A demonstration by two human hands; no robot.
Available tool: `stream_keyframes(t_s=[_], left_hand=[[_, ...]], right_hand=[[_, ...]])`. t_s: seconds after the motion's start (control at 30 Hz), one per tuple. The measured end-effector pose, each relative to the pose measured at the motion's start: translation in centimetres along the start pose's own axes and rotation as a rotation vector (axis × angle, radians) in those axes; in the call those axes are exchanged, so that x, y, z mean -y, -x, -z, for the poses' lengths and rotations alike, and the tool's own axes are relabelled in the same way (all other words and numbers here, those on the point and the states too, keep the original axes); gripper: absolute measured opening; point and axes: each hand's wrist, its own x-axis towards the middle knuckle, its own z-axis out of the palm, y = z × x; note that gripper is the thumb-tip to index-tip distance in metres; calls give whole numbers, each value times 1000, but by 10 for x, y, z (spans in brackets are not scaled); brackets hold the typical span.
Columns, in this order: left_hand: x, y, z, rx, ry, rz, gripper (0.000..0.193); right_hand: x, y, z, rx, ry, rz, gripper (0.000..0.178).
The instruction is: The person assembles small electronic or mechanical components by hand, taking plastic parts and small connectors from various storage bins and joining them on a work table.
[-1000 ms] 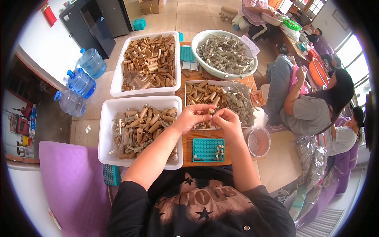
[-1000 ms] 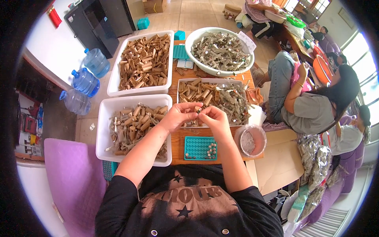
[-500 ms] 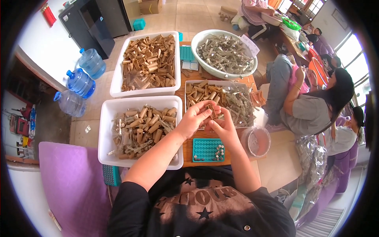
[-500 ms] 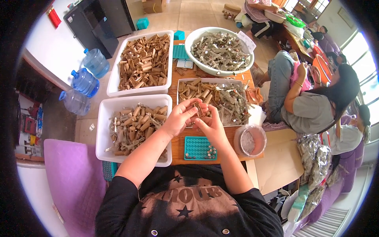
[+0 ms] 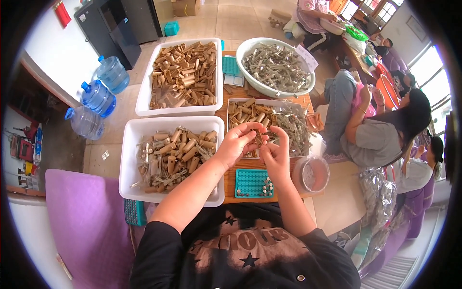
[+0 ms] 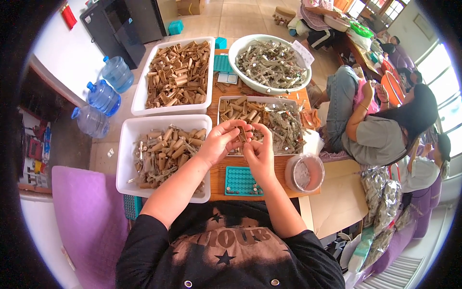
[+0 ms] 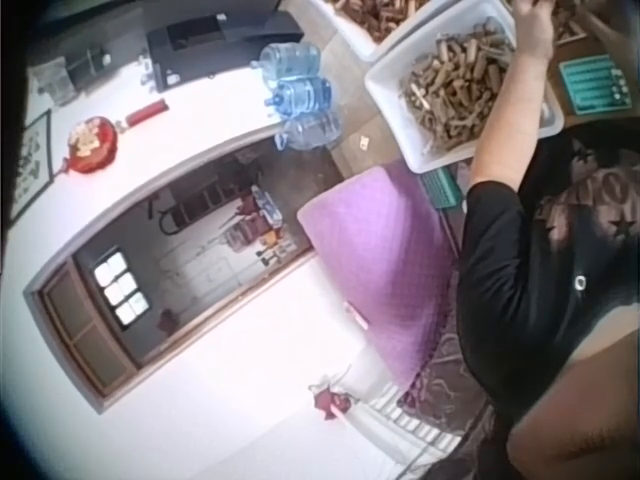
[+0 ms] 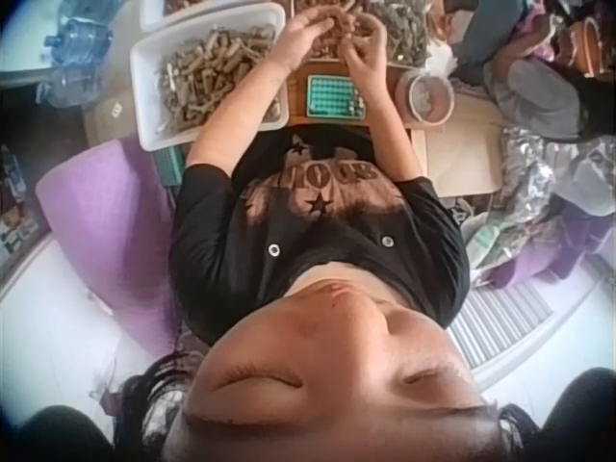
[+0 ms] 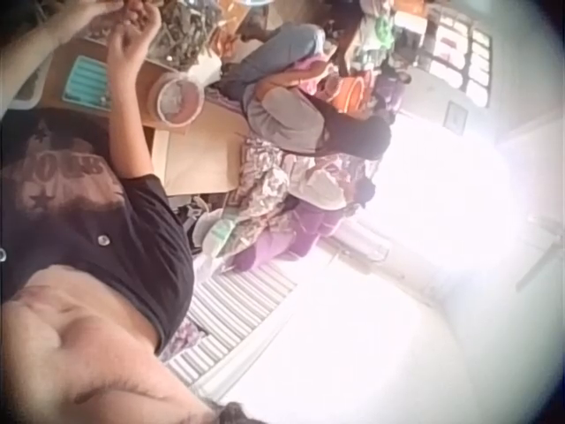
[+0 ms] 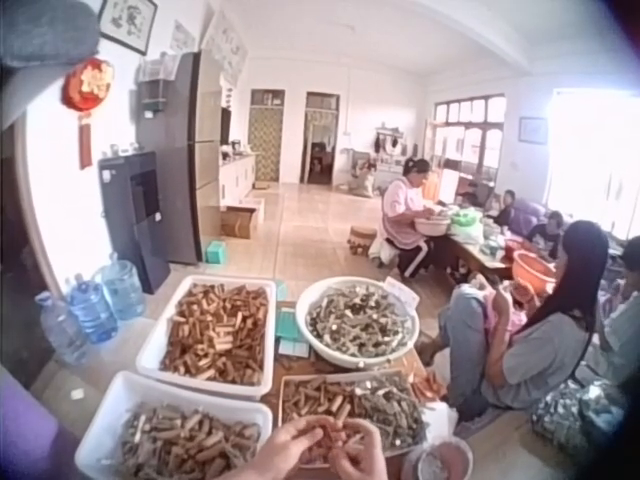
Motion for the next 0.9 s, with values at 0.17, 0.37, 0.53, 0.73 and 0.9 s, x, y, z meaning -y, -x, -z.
stream_keyframes(t_s=[0.17, 0.37, 0.53, 0.73, 0.9], left_hand=[[-1, 1, 1, -20, -28, -4, 20], [-1, 0, 2, -36, -29, -1, 18], [5, 0, 6, -94, 117, 17, 17], [10, -2, 18, -98, 131, 61, 13], [14, -4, 26, -146, -57, 146, 17]], right_hand=[[0, -1, -1, 3, 41, -15, 50], [-2, 0, 0, 7, 42, -3, 50], [0, -3, -2, 32, -30, -102, 47], [-6, -6, 1, 97, -108, -175, 44], [-12, 1, 15, 153, 21, -170, 42]])
